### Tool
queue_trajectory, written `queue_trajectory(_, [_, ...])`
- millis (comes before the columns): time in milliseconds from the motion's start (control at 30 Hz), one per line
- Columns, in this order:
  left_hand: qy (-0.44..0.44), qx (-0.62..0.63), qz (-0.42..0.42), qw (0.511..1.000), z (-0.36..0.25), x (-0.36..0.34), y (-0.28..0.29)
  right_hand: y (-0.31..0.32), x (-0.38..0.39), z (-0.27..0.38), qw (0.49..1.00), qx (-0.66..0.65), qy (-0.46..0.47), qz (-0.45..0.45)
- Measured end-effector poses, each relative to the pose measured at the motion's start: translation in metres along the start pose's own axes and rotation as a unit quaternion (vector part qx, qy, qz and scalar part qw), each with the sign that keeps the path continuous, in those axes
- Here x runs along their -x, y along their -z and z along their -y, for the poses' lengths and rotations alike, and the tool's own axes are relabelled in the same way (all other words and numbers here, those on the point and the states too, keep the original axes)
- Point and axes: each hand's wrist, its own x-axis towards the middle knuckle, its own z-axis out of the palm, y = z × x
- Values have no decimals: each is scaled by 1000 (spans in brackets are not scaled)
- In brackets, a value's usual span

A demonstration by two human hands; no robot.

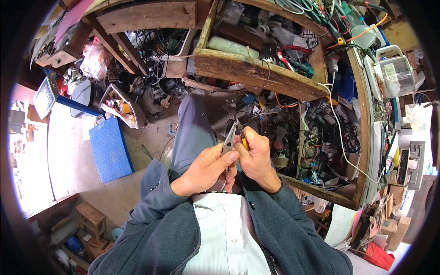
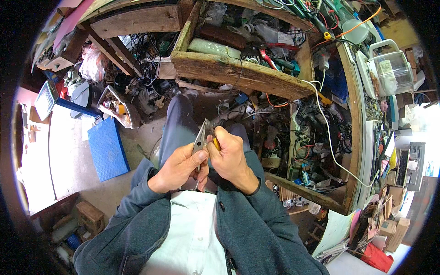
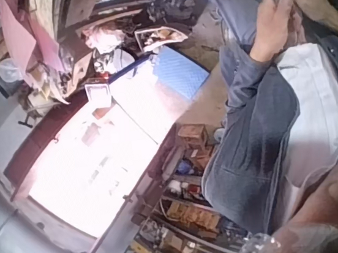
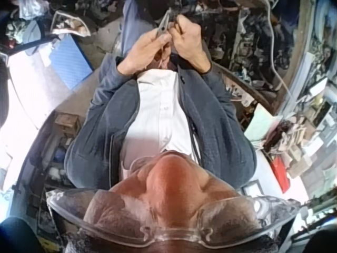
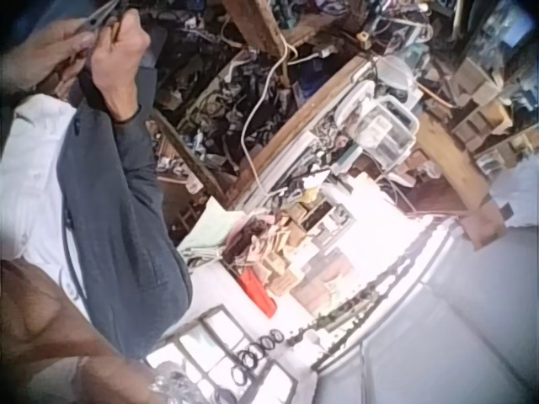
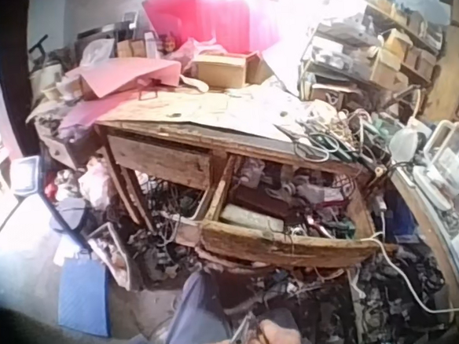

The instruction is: The person strips insulation from a white wire using a yellow utility knife and then uses red-handled pliers to cut and twist the exposed conductors. The person works at a cluttered workbench with various tools and electronic components visible.

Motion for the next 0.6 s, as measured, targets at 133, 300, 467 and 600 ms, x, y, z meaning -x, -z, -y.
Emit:
queue_trajectory(133, [5,-46,-15,999,0,-1,-2,5,-1,4,997,73,10,19])
queue_trajectory(300, [-12,-69,-69,995,8,-1,-7,5,2,6,993,108,38,38])
queue_trajectory(467, [12,-35,-100,994,5,0,-13,3,4,6,992,111,53,39])
queue_trajectory(600, [65,21,-63,996,-2,5,-7,3,7,11,992,111,41,44])
